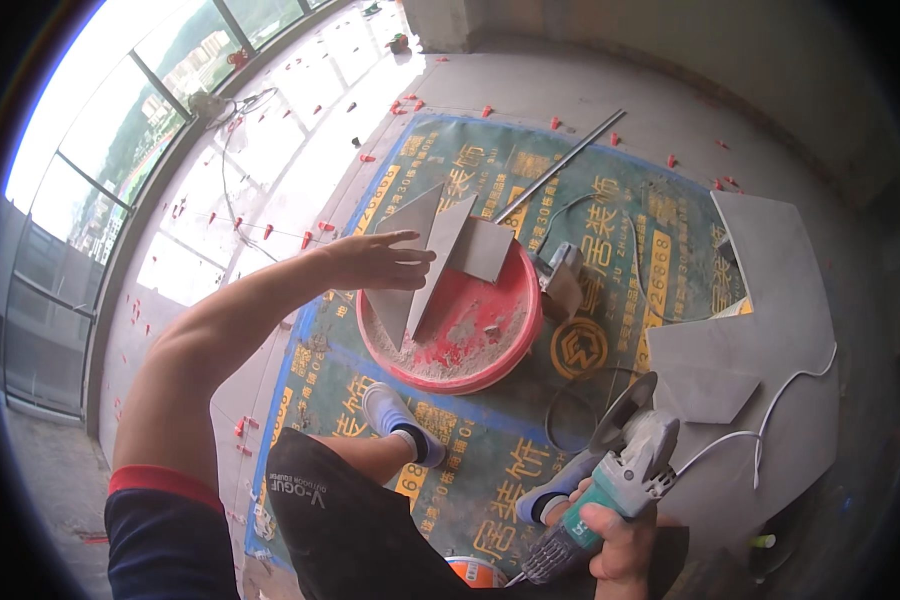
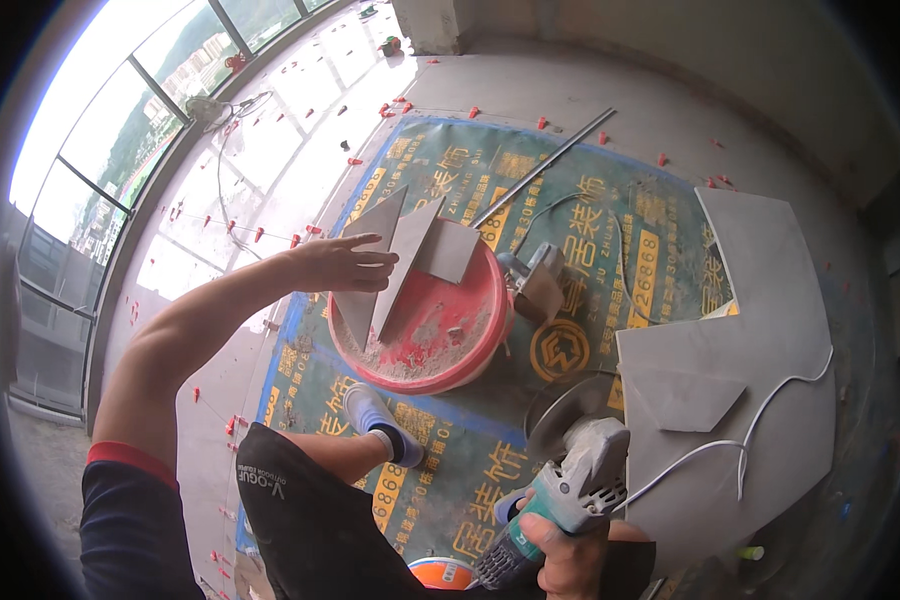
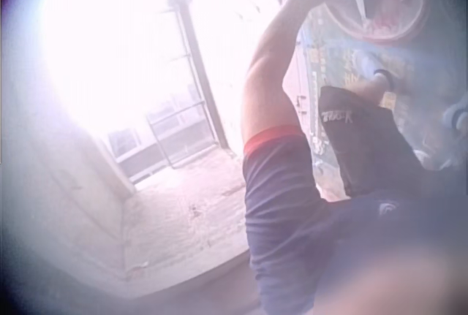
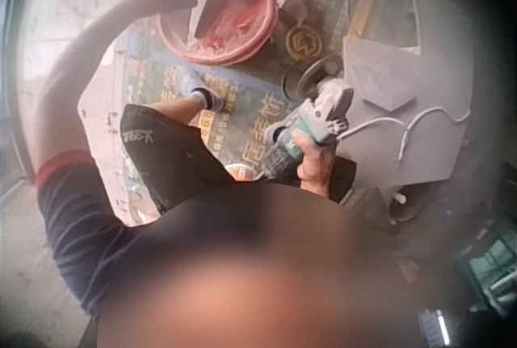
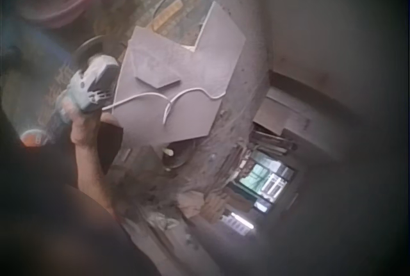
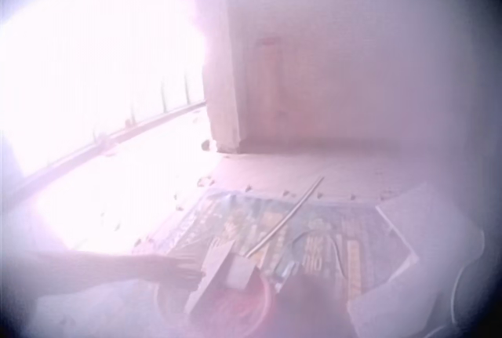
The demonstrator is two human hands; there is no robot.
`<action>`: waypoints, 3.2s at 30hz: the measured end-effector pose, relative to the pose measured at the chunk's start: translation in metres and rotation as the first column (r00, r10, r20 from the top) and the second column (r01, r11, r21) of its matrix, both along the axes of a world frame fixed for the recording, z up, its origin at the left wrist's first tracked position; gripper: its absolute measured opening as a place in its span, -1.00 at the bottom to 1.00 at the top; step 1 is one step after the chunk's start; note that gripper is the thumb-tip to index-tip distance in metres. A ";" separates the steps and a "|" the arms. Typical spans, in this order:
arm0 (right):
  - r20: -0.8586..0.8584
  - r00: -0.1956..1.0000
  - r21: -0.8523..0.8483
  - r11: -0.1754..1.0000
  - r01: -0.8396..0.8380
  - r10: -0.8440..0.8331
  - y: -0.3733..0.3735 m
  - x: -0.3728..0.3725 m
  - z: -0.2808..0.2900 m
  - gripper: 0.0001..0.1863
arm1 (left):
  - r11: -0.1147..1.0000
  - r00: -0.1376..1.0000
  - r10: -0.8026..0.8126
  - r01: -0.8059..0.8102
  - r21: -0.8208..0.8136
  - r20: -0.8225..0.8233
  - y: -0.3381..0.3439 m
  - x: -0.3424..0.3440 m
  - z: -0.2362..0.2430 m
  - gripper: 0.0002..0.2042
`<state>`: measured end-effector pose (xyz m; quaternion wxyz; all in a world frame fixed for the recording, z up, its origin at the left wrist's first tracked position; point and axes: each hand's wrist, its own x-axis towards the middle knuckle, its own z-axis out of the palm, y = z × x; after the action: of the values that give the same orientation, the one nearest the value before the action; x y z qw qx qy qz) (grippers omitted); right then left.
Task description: Use an angle grinder to cut and shape ceramic tiles.
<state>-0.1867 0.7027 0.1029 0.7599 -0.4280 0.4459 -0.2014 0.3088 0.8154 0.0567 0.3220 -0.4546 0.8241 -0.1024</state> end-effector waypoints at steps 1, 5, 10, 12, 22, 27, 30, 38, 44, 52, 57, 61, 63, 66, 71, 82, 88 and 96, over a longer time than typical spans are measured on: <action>-0.013 1.000 -0.001 1.000 0.007 -0.007 0.000 0.000 0.000 -0.37 | 1.000 1.000 -0.010 0.010 -0.001 0.001 -0.004 0.001 -0.003 -0.45; 0.006 0.995 0.117 0.988 0.101 -0.102 0.004 -0.006 0.002 -0.41 | 0.993 0.992 -0.118 0.117 0.024 0.054 -0.014 0.009 -0.013 -0.43; 0.033 0.998 0.056 0.997 -0.052 0.050 0.003 -0.015 -0.007 -0.49 | 0.986 0.987 -0.159 0.157 -0.059 -0.021 -0.021 0.021 -0.027 -0.51; 0.026 0.996 0.098 0.992 -0.085 0.083 0.000 -0.019 -0.010 -0.43 | 0.984 0.987 -0.155 0.152 -0.091 -0.034 -0.026 0.023 -0.034 -0.51; 0.038 0.966 -0.174 0.954 -0.246 0.256 -0.012 -0.007 0.008 -0.50 | 0.981 0.959 0.154 -0.177 -0.082 -0.237 -0.023 -0.011 -0.016 -0.41; 0.096 0.991 -0.232 0.970 -0.067 0.092 -0.005 -0.018 0.008 -0.50 | 0.914 0.694 0.124 -0.359 -0.191 -0.709 -0.111 -0.147 -0.025 -0.42; 0.039 0.998 -0.507 0.861 -0.020 0.046 -0.009 -0.033 0.002 -0.53 | 0.939 0.436 0.082 -0.335 -0.076 -0.896 -0.179 -0.243 -0.033 -0.48; 0.062 0.987 -0.653 0.742 0.154 -0.151 -0.015 -0.055 0.014 -0.58 | 0.838 0.386 0.403 -0.521 0.164 -0.830 -0.283 -0.405 -0.079 0.04; -0.014 0.985 -0.646 0.753 0.124 -0.174 -0.018 -0.059 0.021 -0.59 | 0.689 0.399 0.613 -0.692 0.215 -0.681 -0.268 -0.390 -0.062 0.11; 0.167 0.948 -0.287 0.907 0.309 -0.270 -0.006 -0.061 0.016 -0.52 | 0.441 0.046 0.426 -0.883 0.163 -0.903 -0.098 -0.299 -0.048 -0.01; 0.180 0.982 -0.372 0.919 0.127 -0.063 0.014 -0.040 0.002 -0.55 | 0.199 0.026 0.517 -0.976 0.090 -0.856 -0.031 -0.237 -0.080 0.00; 0.124 0.992 -0.388 0.920 0.050 -0.001 0.032 -0.025 -0.023 -0.62 | 0.288 0.057 0.434 -0.954 0.078 -0.899 -0.034 -0.231 -0.092 -0.16; 0.090 0.996 -0.362 0.931 0.049 -0.017 0.041 -0.020 -0.041 -0.64 | 0.314 0.040 0.444 -0.943 0.113 -0.895 -0.032 -0.228 -0.089 -0.17; -0.063 0.996 -0.369 0.925 -0.088 0.070 0.050 -0.011 -0.059 -0.62 | 0.309 -0.107 0.400 -0.919 0.244 -0.910 -0.029 -0.195 -0.096 -0.23; -0.215 0.960 -0.406 0.877 -0.256 0.181 0.055 -0.004 -0.095 -0.51 | 0.372 -0.088 0.419 -0.891 0.260 -0.904 -0.038 -0.151 -0.109 -0.53; -0.386 0.897 -0.443 0.809 -0.387 0.217 0.075 0.006 -0.121 -0.34 | 0.314 -0.231 0.642 -0.791 0.525 -0.731 -0.049 -0.145 -0.101 -0.59; -0.430 0.848 -0.354 0.805 -0.476 0.312 0.090 0.011 -0.115 -0.37 | 0.266 -0.459 0.617 -0.643 0.719 -0.639 -0.040 -0.141 -0.086 -0.68; -0.472 0.840 -0.501 0.702 -0.506 0.268 0.117 0.029 -0.138 -0.43 | 0.307 -0.474 0.663 -0.534 0.788 -0.579 -0.046 -0.133 -0.084 -0.73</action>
<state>-0.1580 0.8201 -0.0354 0.5101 -0.7634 0.3874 -0.0832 0.1753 0.7694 -0.0271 -0.2689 -0.7628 0.3611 0.4642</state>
